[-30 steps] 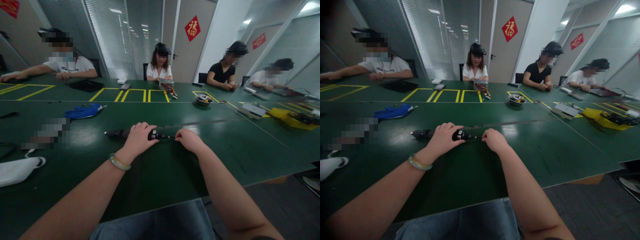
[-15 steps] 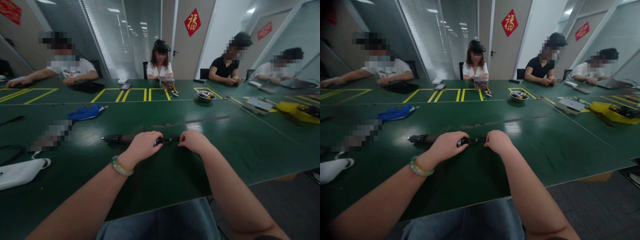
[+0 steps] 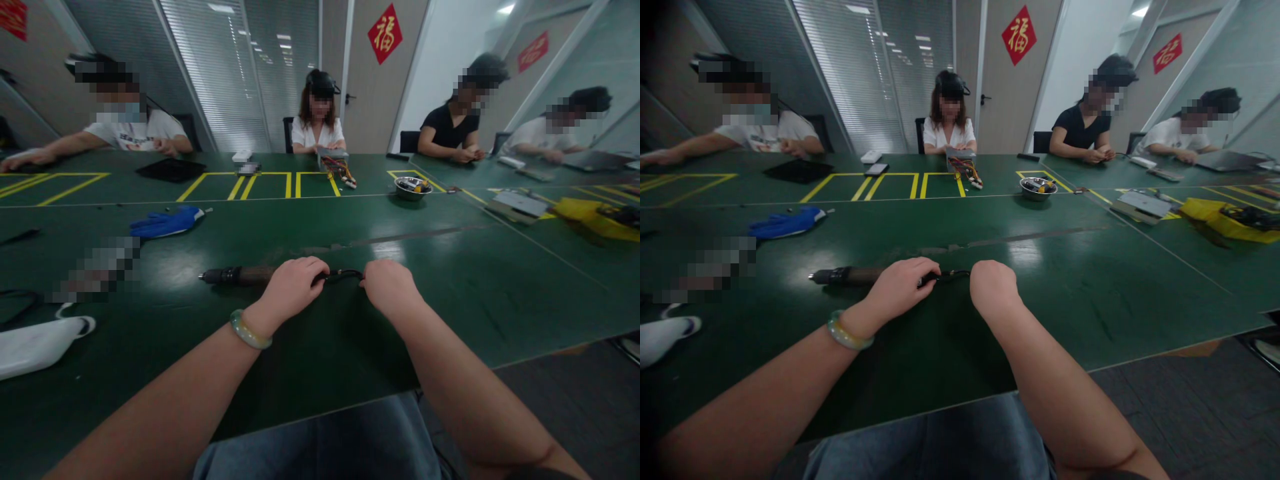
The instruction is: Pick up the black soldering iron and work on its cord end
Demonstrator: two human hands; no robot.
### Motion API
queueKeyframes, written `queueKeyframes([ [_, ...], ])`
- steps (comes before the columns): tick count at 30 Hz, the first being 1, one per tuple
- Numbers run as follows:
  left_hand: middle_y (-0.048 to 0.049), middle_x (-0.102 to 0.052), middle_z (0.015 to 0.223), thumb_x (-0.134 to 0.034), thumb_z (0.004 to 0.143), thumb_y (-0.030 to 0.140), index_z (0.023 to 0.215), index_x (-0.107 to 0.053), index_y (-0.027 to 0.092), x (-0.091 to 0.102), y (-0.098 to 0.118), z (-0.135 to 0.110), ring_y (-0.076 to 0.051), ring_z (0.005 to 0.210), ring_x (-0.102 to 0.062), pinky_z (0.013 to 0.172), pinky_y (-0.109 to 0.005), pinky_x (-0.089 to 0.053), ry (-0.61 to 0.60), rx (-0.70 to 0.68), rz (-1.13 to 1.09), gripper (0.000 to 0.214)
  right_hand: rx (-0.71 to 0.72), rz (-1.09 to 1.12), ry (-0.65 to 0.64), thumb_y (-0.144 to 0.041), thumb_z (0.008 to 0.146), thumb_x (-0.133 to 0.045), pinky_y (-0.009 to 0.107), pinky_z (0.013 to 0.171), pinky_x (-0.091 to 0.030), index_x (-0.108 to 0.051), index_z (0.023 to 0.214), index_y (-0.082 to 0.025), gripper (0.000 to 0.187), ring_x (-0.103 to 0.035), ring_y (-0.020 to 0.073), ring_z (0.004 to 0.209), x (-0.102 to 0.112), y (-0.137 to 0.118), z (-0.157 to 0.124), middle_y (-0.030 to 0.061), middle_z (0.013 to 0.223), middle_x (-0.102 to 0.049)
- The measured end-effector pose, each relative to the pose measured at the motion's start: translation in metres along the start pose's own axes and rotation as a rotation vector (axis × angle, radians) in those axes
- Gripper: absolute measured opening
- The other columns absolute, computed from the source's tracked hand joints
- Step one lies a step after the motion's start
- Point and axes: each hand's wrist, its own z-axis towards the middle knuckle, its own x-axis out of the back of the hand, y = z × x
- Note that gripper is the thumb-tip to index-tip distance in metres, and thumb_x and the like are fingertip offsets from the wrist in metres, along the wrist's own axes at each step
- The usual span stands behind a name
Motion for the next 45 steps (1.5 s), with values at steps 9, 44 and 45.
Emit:
queueKeyframes([
  [9, -0.0026, -0.065, 0.108, -0.056, 0.087, 0.025, 0.103, -0.062, 0.024, -0.003, -0.006, 0.0, -0.021, 0.1, -0.061, 0.089, -0.039, -0.048, -0.008, 0.022, -0.037, 0.017, 0.158, 0.097, -0.088, -0.03, 0.083, -0.07, 0.03, 0.074, -0.047, -0.074, 0.083, -0.02, 0.01, -0.064, 0.0226, 0.084, -0.003, 0.001, 0.008, 0.0068, 0.083, -0.068],
  [44, -0.0027, -0.065, 0.109, -0.056, 0.088, 0.025, 0.107, -0.061, 0.024, -0.003, -0.008, 0.002, -0.022, 0.099, -0.061, 0.087, -0.04, -0.048, 0.01, 0.025, -0.012, 0.019, 0.315, 0.313, 0.166, -0.029, 0.086, -0.065, 0.024, 0.074, -0.045, -0.074, 0.093, -0.024, 0.013, -0.063, 0.0156, 0.083, -0.025, -0.001, 0.036, -0.0003, 0.089, -0.07],
  [45, -0.0029, -0.065, 0.109, -0.056, 0.088, 0.024, 0.107, -0.061, 0.024, -0.003, -0.008, 0.002, -0.022, 0.099, -0.061, 0.088, -0.039, -0.048, 0.01, 0.022, -0.01, 0.019, 0.327, 0.309, 0.172, -0.028, 0.086, -0.065, 0.024, 0.074, -0.045, -0.074, 0.092, -0.024, 0.012, -0.063, 0.0155, 0.082, -0.026, -0.002, 0.036, -0.0003, 0.089, -0.07],
])
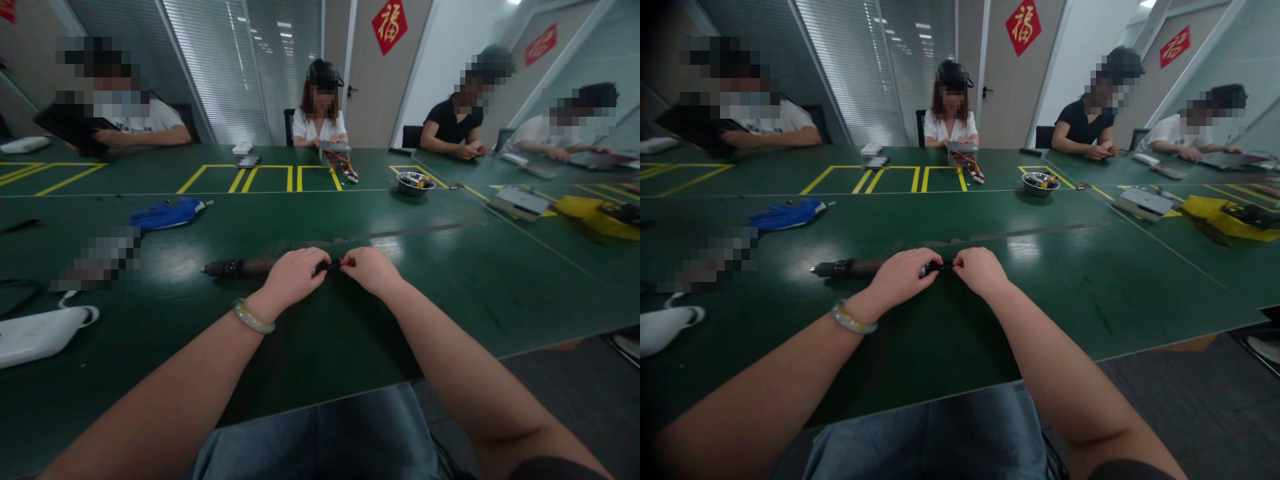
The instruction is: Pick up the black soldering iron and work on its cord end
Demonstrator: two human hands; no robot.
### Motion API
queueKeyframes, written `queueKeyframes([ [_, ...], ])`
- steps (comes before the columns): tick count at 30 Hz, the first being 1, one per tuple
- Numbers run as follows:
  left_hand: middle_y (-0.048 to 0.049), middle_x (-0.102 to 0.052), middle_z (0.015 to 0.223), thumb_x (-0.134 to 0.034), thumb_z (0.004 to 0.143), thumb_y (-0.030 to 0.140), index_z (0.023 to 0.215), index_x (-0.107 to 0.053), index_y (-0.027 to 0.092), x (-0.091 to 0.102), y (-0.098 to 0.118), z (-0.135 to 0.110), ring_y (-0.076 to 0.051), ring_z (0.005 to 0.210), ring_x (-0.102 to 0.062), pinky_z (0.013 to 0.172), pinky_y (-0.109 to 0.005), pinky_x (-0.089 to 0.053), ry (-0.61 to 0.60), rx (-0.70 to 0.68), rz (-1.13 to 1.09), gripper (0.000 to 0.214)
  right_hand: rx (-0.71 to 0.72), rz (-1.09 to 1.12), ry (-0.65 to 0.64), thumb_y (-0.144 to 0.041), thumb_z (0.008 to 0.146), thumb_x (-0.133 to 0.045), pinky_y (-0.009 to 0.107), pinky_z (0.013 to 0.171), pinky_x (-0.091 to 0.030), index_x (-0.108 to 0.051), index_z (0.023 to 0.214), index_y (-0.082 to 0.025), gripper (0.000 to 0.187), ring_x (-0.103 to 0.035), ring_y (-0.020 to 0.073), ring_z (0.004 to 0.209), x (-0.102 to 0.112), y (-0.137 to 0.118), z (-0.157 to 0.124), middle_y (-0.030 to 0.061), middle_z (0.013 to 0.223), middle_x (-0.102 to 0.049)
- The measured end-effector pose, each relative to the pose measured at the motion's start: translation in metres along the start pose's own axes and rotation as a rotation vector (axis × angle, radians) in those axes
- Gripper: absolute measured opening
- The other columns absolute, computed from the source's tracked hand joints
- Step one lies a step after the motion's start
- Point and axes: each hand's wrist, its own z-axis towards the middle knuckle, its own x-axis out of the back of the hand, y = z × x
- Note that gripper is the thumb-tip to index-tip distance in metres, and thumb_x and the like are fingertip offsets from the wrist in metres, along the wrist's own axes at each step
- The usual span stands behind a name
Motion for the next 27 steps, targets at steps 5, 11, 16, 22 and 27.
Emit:
queueKeyframes([
  [5, -0.0021, -0.065, 0.11, -0.056, 0.088, 0.024, 0.107, -0.062, 0.024, 0.001, 0.0, 0.0, -0.022, 0.1, -0.061, 0.089, -0.039, -0.047, 0.006, -0.014, -0.008, 0.019, 0.025, 0.035, 0.012, -0.028, 0.085, -0.066, 0.022, 0.072, -0.044, -0.074, 0.09, -0.024, 0.01, -0.063, 0.0143, 0.081, -0.003, -0.001, 0.001, -0.0012, 0.088, -0.07],
  [11, -0.002, -0.066, 0.108, -0.059, 0.087, 0.023, 0.105, -0.062, 0.023, -0.002, -0.004, 0.0, -0.021, 0.099, -0.061, 0.089, -0.037, -0.047, 0.012, -0.026, -0.031, 0.019, 0.063, 0.145, 0.004, -0.029, 0.083, -0.07, 0.021, 0.067, -0.042, -0.074, 0.089, -0.026, 0.008, -0.063, 0.0122, 0.078, -0.008, 0.005, 0.003, -0.0041, 0.084, -0.07],
  [16, -0.0024, -0.066, 0.108, -0.058, 0.087, 0.023, 0.105, -0.062, 0.023, -0.002, -0.004, -0.001, -0.021, 0.099, -0.06, 0.087, -0.036, -0.047, 0.017, -0.03, -0.038, 0.018, 0.076, 0.165, 0.027, -0.028, 0.084, -0.069, 0.021, 0.066, -0.042, -0.074, 0.088, -0.026, 0.007, -0.062, 0.0122, 0.077, -0.008, 0.005, 0.002, -0.0036, 0.084, -0.069],
  [22, -0.0014, -0.066, 0.109, -0.061, 0.087, 0.024, 0.107, -0.062, 0.024, -0.004, -0.007, 0.0, -0.021, 0.102, -0.06, 0.091, -0.038, -0.046, 0.028, -0.025, -0.054, 0.02, 0.032, 0.233, 0.066, -0.026, 0.086, -0.066, 0.022, 0.066, -0.042, -0.073, 0.089, -0.024, 0.007, -0.062, 0.0122, 0.075, -0.012, 0.002, 0.002, -0.0025, 0.081, -0.069],
  [27, -0.002, -0.066, 0.11, -0.062, 0.086, 0.024, 0.106, -0.062, 0.023, -0.005, -0.007, 0.0, -0.022, 0.103, -0.06, 0.091, -0.039, -0.046, 0.03, -0.028, -0.058, 0.02, -0.012, 0.33, 0.071, -0.024, 0.084, -0.068, 0.021, 0.066, -0.042, -0.071, 0.093, -0.023, 0.009, -0.061, 0.0112, 0.075, -0.019, 0.004, 0.005, -0.0033, 0.081, -0.068],
])
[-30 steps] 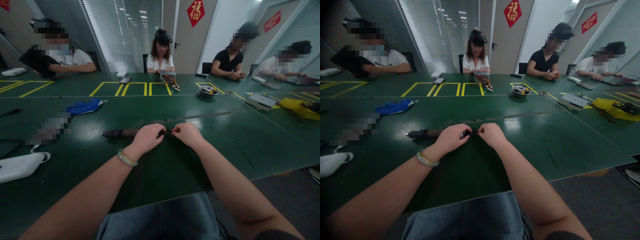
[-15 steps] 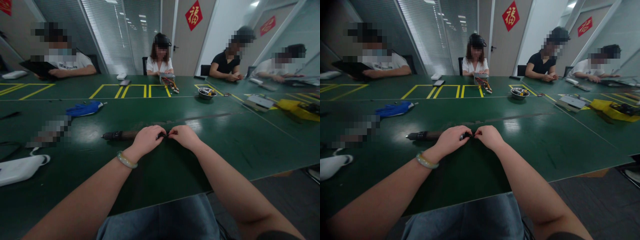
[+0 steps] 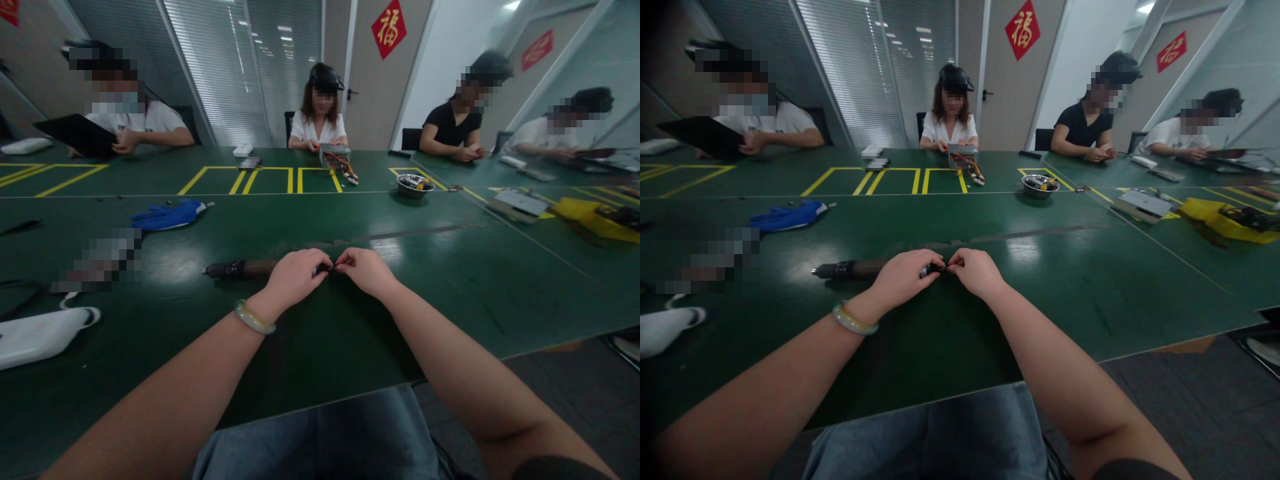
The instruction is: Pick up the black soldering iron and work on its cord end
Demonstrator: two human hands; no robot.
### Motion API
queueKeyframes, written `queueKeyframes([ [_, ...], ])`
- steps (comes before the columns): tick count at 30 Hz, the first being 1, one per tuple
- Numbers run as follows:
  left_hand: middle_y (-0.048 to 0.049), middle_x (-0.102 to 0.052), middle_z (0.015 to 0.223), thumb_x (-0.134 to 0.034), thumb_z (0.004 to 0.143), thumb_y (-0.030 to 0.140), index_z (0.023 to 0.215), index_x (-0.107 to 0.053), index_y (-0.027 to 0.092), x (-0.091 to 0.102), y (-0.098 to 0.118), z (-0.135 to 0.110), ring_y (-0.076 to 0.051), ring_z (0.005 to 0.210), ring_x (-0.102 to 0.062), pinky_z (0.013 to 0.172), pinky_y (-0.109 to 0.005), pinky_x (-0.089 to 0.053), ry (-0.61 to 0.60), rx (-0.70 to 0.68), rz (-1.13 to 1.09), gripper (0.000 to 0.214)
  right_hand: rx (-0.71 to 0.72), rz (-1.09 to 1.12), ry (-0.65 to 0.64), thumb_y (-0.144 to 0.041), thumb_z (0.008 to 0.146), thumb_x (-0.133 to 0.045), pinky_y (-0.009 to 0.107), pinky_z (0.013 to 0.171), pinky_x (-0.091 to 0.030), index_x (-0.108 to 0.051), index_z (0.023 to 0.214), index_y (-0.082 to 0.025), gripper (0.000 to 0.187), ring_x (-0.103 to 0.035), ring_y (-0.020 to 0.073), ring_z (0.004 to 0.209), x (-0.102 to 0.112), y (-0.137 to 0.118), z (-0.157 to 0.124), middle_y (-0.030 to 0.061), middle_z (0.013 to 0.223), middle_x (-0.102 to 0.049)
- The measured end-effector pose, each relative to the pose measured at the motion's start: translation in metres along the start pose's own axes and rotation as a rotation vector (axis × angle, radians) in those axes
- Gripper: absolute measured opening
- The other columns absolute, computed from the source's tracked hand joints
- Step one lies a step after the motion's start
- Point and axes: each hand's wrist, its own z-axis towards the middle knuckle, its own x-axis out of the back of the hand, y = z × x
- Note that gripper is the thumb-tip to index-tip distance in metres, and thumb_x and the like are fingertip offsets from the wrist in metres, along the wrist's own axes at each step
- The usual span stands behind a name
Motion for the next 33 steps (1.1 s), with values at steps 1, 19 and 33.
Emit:
queueKeyframes([
  [1, -0.0021, -0.066, 0.11, -0.062, 0.086, 0.024, 0.106, -0.062, 0.023, 0.0, 0.0, 0.0, -0.022, 0.103, -0.06, 0.09, -0.039, -0.047, 0.0, -0.002, 0.001, 0.02, -0.003, 0.018, 0.002, -0.022, 0.083, -0.069, 0.021, 0.066, -0.042, -0.07, 0.099, -0.023, 0.016, -0.062, 0.011, 0.076, -0.001, 0.0, 0.0, -0.0035, 0.081, -0.068],
  [19, -0.0054, -0.063, 0.12, -0.054, 0.088, 0.019, 0.113, -0.061, 0.022, 0.013, 0.018, -0.004, -0.022, 0.115, -0.055, 0.101, -0.042, -0.044, 0.115, -0.092, -0.05, 0.026, -0.018, -0.236, -0.027, -0.026, 0.092, -0.056, 0.024, 0.08, -0.045, -0.071, 0.105, -0.023, 0.02, -0.064, 0.0178, 0.093, -0.006, -0.013, 0.003, 0.0029, 0.098, -0.07],
  [33, 0.001, -0.068, 0.104, -0.051, 0.091, 0.022, 0.107, -0.066, 0.026, 0.02, 0.014, -0.014, -0.015, 0.095, -0.064, 0.082, -0.027, -0.049, -0.195, -0.227, -0.15, 0.023, -0.533, -0.382, 0.09, -0.031, 0.091, -0.055, 0.028, 0.075, -0.041, -0.069, 0.117, -0.019, 0.031, -0.059, 0.0206, 0.088, 0.128, 0.118, -0.034, 0.0091, 0.101, -0.069],
])
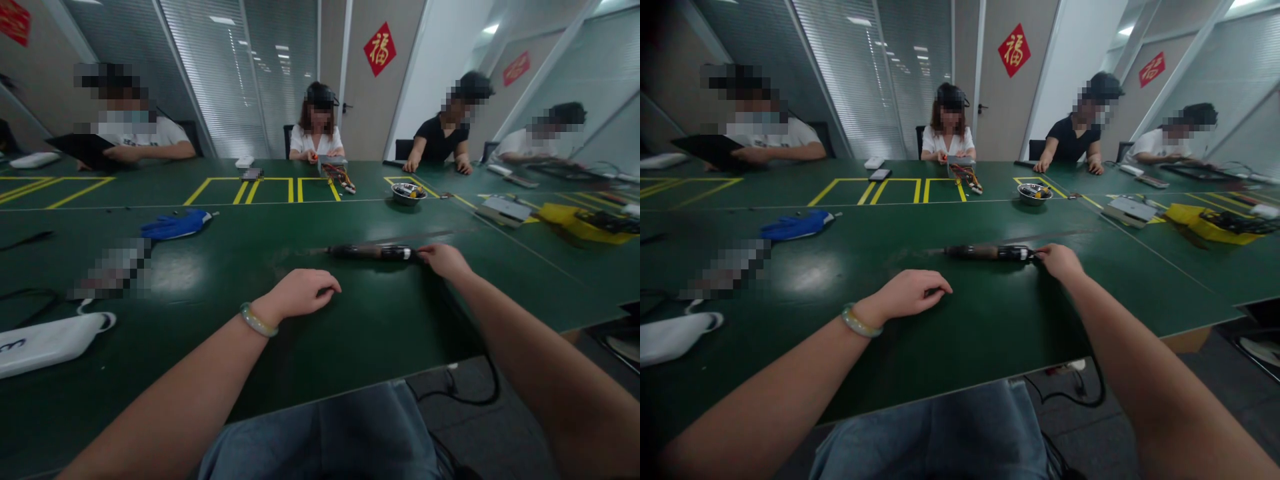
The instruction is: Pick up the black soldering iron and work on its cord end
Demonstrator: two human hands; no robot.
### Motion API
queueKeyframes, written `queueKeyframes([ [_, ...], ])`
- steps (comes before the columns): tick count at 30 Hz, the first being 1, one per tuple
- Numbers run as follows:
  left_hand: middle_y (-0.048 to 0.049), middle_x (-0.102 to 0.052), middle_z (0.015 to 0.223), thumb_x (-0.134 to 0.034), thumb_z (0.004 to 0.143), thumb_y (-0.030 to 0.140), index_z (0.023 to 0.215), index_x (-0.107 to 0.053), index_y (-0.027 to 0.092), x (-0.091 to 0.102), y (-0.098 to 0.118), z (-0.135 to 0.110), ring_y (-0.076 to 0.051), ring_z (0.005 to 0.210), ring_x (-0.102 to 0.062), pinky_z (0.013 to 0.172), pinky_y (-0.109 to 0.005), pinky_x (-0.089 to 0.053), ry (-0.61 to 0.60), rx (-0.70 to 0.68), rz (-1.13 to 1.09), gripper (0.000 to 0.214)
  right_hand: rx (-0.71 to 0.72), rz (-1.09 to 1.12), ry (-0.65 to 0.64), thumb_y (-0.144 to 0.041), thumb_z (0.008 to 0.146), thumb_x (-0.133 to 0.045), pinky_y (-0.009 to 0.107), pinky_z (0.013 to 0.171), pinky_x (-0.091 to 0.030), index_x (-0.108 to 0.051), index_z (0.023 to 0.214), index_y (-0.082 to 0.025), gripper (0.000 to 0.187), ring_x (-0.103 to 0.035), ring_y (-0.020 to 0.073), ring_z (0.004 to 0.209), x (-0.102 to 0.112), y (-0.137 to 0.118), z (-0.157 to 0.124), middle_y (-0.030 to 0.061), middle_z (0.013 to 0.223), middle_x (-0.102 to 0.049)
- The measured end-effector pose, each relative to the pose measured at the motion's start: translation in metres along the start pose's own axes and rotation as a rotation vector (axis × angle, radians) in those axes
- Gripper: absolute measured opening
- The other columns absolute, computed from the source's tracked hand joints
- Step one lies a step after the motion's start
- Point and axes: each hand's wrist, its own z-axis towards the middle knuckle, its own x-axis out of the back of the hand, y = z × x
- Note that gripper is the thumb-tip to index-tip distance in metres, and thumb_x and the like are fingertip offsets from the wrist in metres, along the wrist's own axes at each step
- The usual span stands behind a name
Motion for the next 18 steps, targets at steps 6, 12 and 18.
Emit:
queueKeyframes([
  [6, 0.0003, -0.066, 0.103, -0.051, 0.091, 0.022, 0.105, -0.067, 0.026, -0.005, 0.001, 0.004, -0.014, 0.091, -0.064, 0.078, -0.025, -0.048, -0.013, -0.016, 0.007, 0.022, -0.448, -0.101, 0.315, -0.039, 0.093, -0.043, 0.039, 0.072, -0.043, -0.068, 0.121, -0.018, 0.043, -0.06, 0.0324, 0.097, 0.02, 0.156, -0.03, 0.0182, 0.109, -0.066],
  [12, 0.0003, -0.066, 0.104, -0.05, 0.091, 0.022, 0.105, -0.067, 0.026, -0.003, 0.0, 0.002, -0.015, 0.094, -0.063, 0.08, -0.025, -0.048, -0.016, 0.0, -0.007, 0.022, -0.738, -0.082, 0.498, -0.053, 0.088, -0.04, 0.046, 0.071, -0.046, -0.071, 0.113, -0.012, 0.057, -0.061, 0.0405, 0.096, 0.007, 0.194, -0.028, 0.0258, 0.1, -0.065],
  [18, 0.0012, -0.066, 0.105, -0.05, 0.091, 0.021, 0.105, -0.067, 0.026, -0.002, -0.002, 0.0, -0.014, 0.094, -0.062, 0.08, -0.025, -0.048, -0.016, 0.004, -0.017, 0.022, -0.724, -0.099, 0.594, -0.057, 0.088, -0.037, 0.047, 0.071, -0.046, -0.07, 0.115, -0.022, 0.055, -0.061, 0.0402, 0.097, 0.006, 0.187, -0.023, 0.0221, 0.1, -0.066],
])
